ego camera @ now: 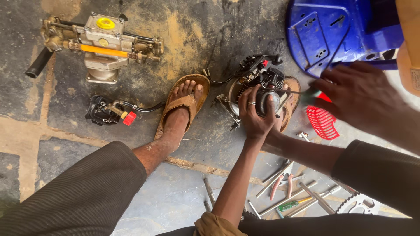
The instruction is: The person sits on the floor and uses a screwdriver to tighten screws on a small engine. They adjust the engine's position and continue tightening various screws on the top and sides of the engine casing.
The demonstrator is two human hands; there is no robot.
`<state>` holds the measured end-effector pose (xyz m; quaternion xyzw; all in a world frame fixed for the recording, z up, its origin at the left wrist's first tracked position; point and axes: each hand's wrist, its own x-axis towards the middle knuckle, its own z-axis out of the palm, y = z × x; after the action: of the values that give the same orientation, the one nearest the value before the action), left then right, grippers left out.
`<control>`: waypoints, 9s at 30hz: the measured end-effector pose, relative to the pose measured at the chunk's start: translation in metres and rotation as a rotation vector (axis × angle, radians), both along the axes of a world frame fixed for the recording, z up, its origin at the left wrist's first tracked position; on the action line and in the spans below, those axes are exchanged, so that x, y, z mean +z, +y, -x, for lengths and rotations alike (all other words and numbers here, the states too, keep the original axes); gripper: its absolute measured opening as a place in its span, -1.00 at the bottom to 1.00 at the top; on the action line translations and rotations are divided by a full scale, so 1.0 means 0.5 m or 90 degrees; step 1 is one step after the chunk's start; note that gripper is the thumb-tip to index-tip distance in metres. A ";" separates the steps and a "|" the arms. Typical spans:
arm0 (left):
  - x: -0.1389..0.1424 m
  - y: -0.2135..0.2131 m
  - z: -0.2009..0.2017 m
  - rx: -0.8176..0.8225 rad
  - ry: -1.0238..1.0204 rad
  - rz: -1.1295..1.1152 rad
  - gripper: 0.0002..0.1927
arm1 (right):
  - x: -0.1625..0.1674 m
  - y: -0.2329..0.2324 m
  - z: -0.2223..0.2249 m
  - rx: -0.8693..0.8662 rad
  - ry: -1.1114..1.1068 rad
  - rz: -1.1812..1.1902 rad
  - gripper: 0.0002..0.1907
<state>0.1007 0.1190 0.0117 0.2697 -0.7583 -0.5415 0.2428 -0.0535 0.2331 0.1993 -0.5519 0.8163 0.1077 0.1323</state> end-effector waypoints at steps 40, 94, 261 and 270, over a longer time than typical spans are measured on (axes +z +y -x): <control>0.003 -0.002 0.000 0.018 0.006 0.023 -0.56 | 0.033 -0.013 0.034 -0.236 -0.223 -0.097 -0.49; 0.002 -0.002 0.004 0.017 0.012 0.021 -0.56 | 0.029 -0.090 -0.025 -0.228 -0.058 -0.405 -0.54; 0.083 -0.106 -0.051 -0.074 0.017 -0.304 -0.81 | 0.042 -0.156 -0.082 -0.209 -0.188 0.111 -0.51; 0.073 -0.123 -0.049 -0.108 -0.007 -0.323 -0.78 | 0.071 -0.156 -0.048 -0.196 -0.351 0.206 -0.29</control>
<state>0.1254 0.0578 0.0482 0.2601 -0.6195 -0.7313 0.1168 -0.0294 0.1551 0.2346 -0.4444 0.8302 -0.1972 0.2728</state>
